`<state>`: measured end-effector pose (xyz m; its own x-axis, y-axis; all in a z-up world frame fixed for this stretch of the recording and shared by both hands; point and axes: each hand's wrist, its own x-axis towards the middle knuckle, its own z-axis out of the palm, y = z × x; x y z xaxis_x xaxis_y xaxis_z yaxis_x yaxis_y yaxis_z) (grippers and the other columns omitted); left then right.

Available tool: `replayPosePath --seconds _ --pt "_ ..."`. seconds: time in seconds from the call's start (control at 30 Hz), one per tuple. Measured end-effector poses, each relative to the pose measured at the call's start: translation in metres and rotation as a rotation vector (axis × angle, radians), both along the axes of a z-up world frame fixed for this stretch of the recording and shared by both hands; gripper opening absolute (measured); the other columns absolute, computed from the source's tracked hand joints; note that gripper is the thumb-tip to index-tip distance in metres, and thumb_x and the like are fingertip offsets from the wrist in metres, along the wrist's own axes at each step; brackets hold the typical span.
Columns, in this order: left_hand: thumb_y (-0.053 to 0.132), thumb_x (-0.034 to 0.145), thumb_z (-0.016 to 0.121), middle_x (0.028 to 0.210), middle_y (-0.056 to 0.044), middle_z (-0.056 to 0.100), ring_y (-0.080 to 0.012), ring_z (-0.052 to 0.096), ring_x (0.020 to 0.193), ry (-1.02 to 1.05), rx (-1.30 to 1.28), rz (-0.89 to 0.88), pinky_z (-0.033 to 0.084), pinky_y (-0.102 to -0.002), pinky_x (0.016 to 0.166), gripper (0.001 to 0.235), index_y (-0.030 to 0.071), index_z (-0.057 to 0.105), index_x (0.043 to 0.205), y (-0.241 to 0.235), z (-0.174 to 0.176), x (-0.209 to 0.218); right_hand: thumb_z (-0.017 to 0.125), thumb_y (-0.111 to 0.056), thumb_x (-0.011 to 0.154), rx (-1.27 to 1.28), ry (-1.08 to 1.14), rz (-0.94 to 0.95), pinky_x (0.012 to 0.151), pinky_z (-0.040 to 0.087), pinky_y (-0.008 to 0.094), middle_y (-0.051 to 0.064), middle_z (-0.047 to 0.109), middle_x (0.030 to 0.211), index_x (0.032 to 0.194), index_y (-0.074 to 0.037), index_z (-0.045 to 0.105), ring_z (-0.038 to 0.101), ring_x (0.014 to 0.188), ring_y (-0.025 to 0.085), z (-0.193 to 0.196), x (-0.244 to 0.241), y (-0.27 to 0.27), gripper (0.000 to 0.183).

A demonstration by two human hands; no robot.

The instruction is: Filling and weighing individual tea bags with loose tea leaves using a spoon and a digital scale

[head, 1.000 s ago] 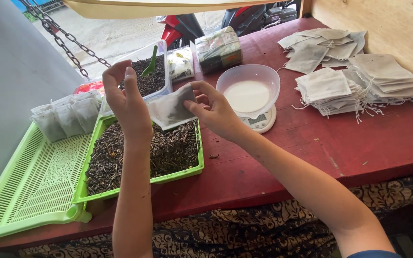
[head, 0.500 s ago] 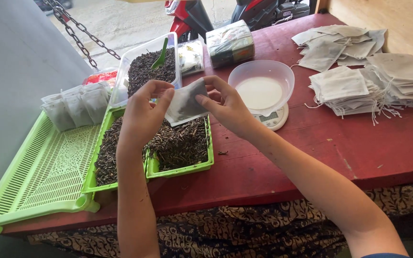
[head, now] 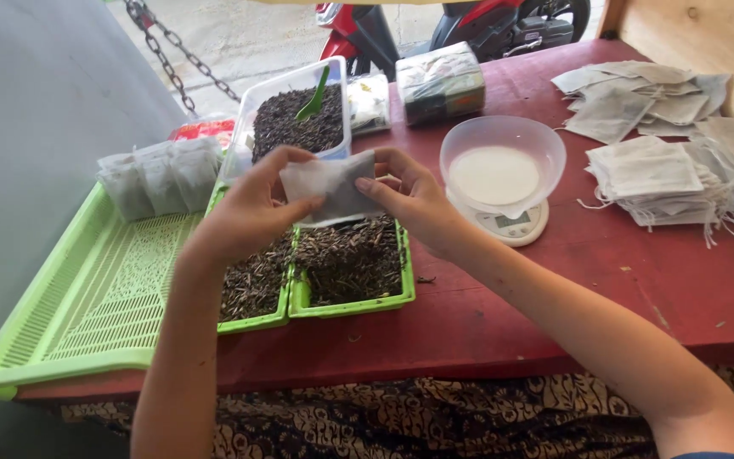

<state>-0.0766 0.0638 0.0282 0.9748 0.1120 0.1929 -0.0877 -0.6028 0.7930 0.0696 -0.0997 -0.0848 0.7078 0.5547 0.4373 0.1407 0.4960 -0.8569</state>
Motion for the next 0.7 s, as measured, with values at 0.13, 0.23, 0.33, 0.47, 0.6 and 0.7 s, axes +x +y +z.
replayPosePath --seconds 0.13,0.23,0.33,0.47,0.6,0.7 --pt "0.008 0.091 0.073 0.104 -0.009 0.070 -0.0165 0.068 0.090 -0.110 0.030 0.053 0.057 -0.030 0.072 0.051 0.014 0.056 0.138 0.024 0.006 -0.001 0.075 -0.012 0.094 -0.035 -0.069 0.031 0.085 0.063 0.033 0.001 0.069 0.105 0.124 -0.011 0.065 0.069 0.094 0.012 0.019 -0.004 0.008 0.032" --pt "0.008 0.092 0.075 0.095 -0.019 0.072 -0.0259 0.070 0.080 -0.184 -0.038 0.047 0.054 -0.028 0.061 0.049 0.010 0.057 0.138 0.033 -0.002 -0.004 0.079 -0.010 0.090 -0.064 -0.100 0.046 0.080 0.066 0.034 0.004 0.068 0.101 0.122 -0.007 0.064 0.069 0.090 0.013 0.016 -0.011 0.003 0.035" --pt "0.011 0.094 0.078 0.095 -0.008 0.070 -0.0114 0.067 0.086 -0.266 -0.007 0.037 0.051 -0.021 0.066 0.046 0.015 0.057 0.135 0.035 -0.007 -0.005 0.078 -0.007 0.091 -0.021 -0.131 0.055 0.078 0.066 0.036 0.006 0.066 0.101 0.121 -0.004 0.063 0.069 0.090 0.015 0.011 -0.011 0.003 0.033" --pt "0.016 0.097 0.075 0.093 -0.012 0.072 -0.0158 0.066 0.080 -0.227 -0.026 0.001 0.050 -0.023 0.064 0.035 0.012 0.062 0.129 0.032 -0.008 -0.010 0.077 -0.005 0.093 -0.014 -0.165 0.014 0.076 0.066 0.036 0.009 0.067 0.100 0.120 -0.002 0.062 0.070 0.090 0.017 0.008 -0.008 -0.001 0.031" --pt "0.011 0.092 0.075 0.095 -0.016 0.075 -0.0221 0.067 0.081 -0.074 -0.020 -0.027 0.052 -0.030 0.068 0.030 0.005 0.069 0.121 0.018 -0.001 -0.024 0.077 -0.007 0.093 0.002 -0.192 -0.025 0.077 0.065 0.032 0.005 0.069 0.100 0.121 -0.005 0.063 0.071 0.093 0.014 0.008 -0.005 -0.002 0.031" --pt "0.010 0.089 0.081 0.092 0.002 0.073 -0.0060 0.064 0.087 -0.102 -0.045 -0.060 0.053 -0.025 0.078 0.020 0.010 0.073 0.108 0.011 -0.006 -0.023 0.077 -0.009 0.092 -0.025 -0.180 -0.048 0.080 0.064 0.029 0.002 0.068 0.101 0.123 -0.009 0.063 0.070 0.095 0.012 0.003 -0.004 -0.004 0.033"
